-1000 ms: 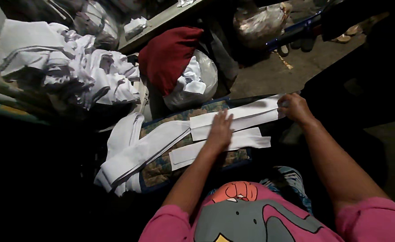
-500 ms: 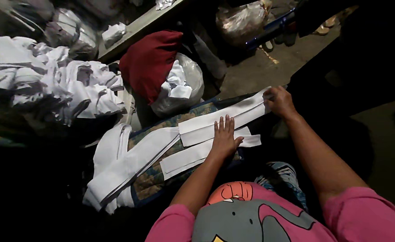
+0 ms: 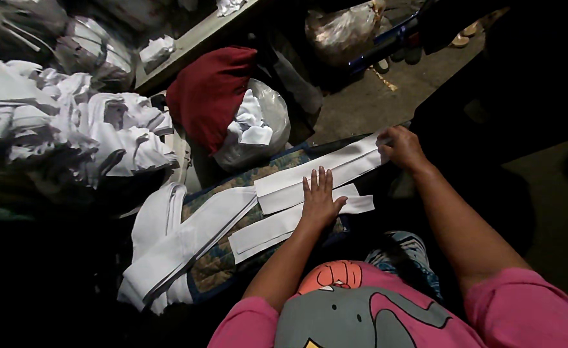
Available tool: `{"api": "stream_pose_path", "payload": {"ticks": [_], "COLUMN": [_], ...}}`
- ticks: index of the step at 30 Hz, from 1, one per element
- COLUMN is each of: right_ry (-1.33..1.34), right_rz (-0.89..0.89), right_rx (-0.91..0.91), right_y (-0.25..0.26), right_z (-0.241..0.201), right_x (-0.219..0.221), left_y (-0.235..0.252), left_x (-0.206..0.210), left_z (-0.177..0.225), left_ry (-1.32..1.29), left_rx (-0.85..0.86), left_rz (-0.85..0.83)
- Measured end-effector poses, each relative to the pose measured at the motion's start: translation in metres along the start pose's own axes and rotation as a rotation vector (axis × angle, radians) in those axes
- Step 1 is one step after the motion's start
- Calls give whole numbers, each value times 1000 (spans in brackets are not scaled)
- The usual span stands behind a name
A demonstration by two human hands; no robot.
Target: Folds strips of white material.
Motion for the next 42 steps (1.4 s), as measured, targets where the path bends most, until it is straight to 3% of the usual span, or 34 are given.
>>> {"api": "stream_pose_path", "payload": {"ticks": [8, 13, 20, 26, 29, 33, 37, 42], "right_ry": [-16, -12, -23, -70, -248, -324, -394, -414], "right_rz": [-44, -40, -22, 3, 110, 15, -61, -6], "right_rx": [0, 4, -19, 50, -83, -273, -233, -148], "right_y": [-2, -5, -4, -9, -21, -39, -50, -48], "right_z": [0, -1, -1, -3, -32, -45, -28, -14], "right_x": [0, 3, 2, 0, 2, 54, 82, 67], "left_y": [1, 15, 18, 16, 13, 12, 1, -22], "left_x": [-10, -9, -1, 1, -1, -1, -7, -14], "left_z": [1, 27, 29, 25, 23, 20, -2, -55], "left_ry": [-63, -106, -34, -22, -57, -67, -54, -14], "left_rx": [-13, 142, 162, 201, 205, 171, 74, -68], "left_rz": [20, 84, -41, -26, -6, -12, -2, 66]}}
Point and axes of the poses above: each hand's wrist, its own y-axis towards the middle knuckle, its own x-axis out of the palm, z = x × y, the point moved 5 cm from there along y, towards the middle knuckle, and after that the axes turned 4 degrees about -x, right-handed, at the moved point
